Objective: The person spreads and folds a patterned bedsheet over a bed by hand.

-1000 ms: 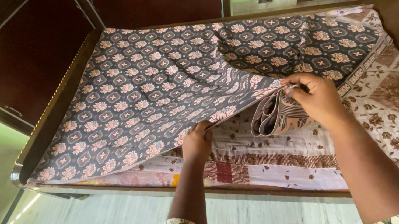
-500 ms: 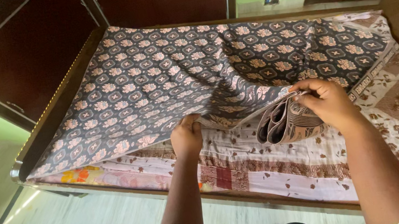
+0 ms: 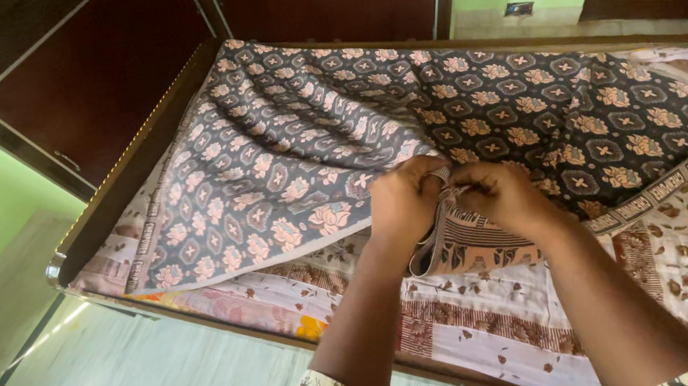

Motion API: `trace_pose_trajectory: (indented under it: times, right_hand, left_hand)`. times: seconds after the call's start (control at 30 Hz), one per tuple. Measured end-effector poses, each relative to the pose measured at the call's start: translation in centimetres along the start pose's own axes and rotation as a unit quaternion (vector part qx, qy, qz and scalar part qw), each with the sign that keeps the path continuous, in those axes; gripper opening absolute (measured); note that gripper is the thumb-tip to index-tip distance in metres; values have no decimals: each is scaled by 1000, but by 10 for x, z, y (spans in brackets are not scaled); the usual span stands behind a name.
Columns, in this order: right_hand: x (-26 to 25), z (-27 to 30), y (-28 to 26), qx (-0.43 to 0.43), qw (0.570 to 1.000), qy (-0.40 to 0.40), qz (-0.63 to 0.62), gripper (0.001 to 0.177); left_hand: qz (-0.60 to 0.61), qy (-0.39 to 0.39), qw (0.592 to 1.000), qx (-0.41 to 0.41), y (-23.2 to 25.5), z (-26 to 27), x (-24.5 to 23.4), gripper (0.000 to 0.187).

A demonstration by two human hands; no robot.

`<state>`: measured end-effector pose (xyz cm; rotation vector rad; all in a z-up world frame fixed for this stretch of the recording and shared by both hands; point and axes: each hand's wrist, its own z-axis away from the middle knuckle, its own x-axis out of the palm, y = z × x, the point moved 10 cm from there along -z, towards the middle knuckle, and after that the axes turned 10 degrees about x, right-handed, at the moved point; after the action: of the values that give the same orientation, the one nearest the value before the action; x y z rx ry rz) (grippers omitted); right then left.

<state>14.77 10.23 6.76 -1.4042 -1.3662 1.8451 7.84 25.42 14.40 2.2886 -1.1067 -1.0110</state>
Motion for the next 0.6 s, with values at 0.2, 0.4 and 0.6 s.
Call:
trace_pose_trajectory:
  times: [0.2, 0.4, 0.6]
  right_hand:
    - [-13, -12, 12, -18, 996, 24, -79, 23]
    - [-24, -9, -11, -22, 996, 21, -90, 24]
    - [2, -16, -19, -46, 992, -29, -118, 55]
  left_hand:
    - [8, 7, 1000, -10, 8, -15, 11, 26]
    - [33, 1, 998, -52, -13, -13, 17, 26]
    - [14, -32, 999, -23, -10, -19, 18, 24]
